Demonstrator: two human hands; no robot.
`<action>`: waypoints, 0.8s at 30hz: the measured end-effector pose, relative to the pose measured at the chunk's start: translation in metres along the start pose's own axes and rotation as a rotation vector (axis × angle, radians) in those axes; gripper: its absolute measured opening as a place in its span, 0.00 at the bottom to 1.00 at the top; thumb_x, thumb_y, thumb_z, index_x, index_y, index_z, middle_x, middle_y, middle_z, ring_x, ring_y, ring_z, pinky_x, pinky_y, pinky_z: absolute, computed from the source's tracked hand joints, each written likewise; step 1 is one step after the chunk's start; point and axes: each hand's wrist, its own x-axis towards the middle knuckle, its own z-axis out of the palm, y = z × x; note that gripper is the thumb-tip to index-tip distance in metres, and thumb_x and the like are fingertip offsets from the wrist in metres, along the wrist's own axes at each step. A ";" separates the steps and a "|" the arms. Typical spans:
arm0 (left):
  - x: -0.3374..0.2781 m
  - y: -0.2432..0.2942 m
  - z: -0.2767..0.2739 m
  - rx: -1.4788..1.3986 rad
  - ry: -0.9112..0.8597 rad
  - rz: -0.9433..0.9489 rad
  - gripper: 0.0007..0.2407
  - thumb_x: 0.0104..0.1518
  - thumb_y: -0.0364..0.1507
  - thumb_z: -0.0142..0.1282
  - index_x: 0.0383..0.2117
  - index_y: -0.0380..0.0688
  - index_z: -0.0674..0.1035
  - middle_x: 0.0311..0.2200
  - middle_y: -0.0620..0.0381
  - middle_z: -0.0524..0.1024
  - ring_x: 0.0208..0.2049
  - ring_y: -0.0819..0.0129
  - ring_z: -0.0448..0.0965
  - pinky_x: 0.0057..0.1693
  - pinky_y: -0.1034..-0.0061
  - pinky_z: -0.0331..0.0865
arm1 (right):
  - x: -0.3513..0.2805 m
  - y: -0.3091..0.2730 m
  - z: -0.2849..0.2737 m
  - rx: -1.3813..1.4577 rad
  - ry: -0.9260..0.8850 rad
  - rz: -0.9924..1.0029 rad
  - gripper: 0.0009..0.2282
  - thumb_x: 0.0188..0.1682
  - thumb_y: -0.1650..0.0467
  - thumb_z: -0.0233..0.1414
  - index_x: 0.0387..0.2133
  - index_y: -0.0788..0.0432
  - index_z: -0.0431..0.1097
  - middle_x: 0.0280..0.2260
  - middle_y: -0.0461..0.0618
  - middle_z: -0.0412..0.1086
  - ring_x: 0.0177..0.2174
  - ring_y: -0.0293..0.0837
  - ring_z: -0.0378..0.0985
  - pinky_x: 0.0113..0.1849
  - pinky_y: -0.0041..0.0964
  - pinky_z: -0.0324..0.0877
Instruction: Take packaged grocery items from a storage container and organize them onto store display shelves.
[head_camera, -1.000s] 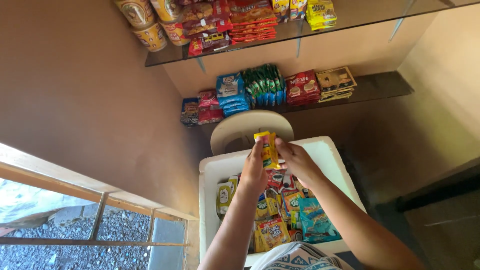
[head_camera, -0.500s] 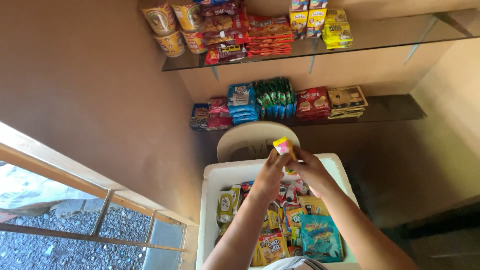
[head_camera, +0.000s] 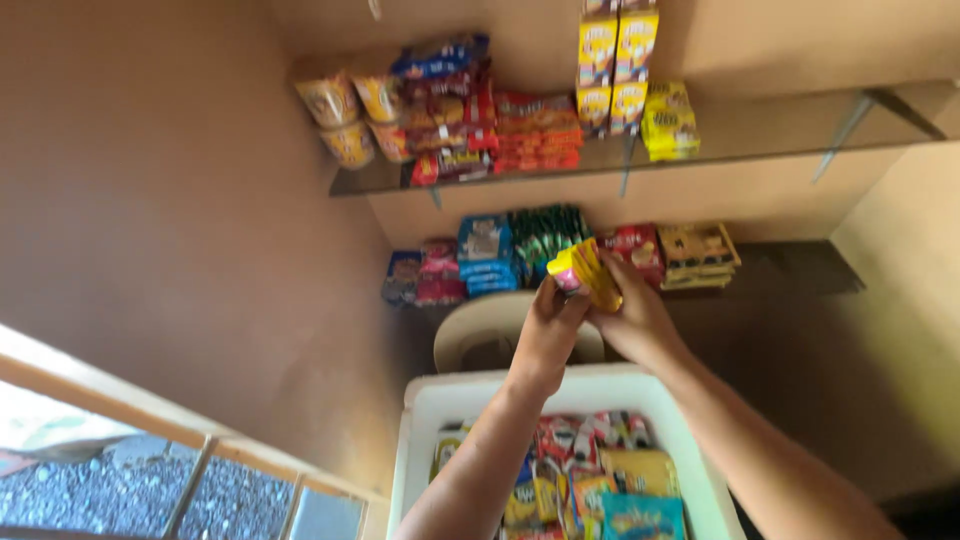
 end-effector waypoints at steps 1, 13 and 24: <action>0.010 0.014 0.006 0.005 -0.007 0.012 0.12 0.62 0.26 0.54 0.51 0.40 0.73 0.43 0.59 0.77 0.45 0.75 0.76 0.55 0.76 0.70 | 0.019 -0.016 -0.007 0.003 0.004 -0.014 0.36 0.38 0.74 0.63 0.63 0.62 0.57 0.55 0.56 0.69 0.54 0.47 0.73 0.52 0.39 0.68; 0.178 0.071 -0.005 -0.153 0.005 0.112 0.27 0.57 0.18 0.48 0.62 0.63 0.60 0.48 0.62 0.71 0.49 0.69 0.71 0.59 0.66 0.67 | 0.241 -0.069 -0.018 -0.456 -0.218 -0.445 0.38 0.36 0.73 0.63 0.64 0.59 0.57 0.53 0.61 0.71 0.52 0.51 0.75 0.52 0.40 0.69; 0.264 0.043 -0.023 -0.175 0.154 0.213 0.17 0.64 0.25 0.51 0.58 0.43 0.62 0.41 0.59 0.70 0.38 0.74 0.67 0.42 0.76 0.67 | 0.355 -0.025 0.020 -0.744 -0.474 -0.204 0.37 0.39 0.72 0.60 0.66 0.57 0.53 0.55 0.59 0.69 0.52 0.50 0.73 0.54 0.38 0.68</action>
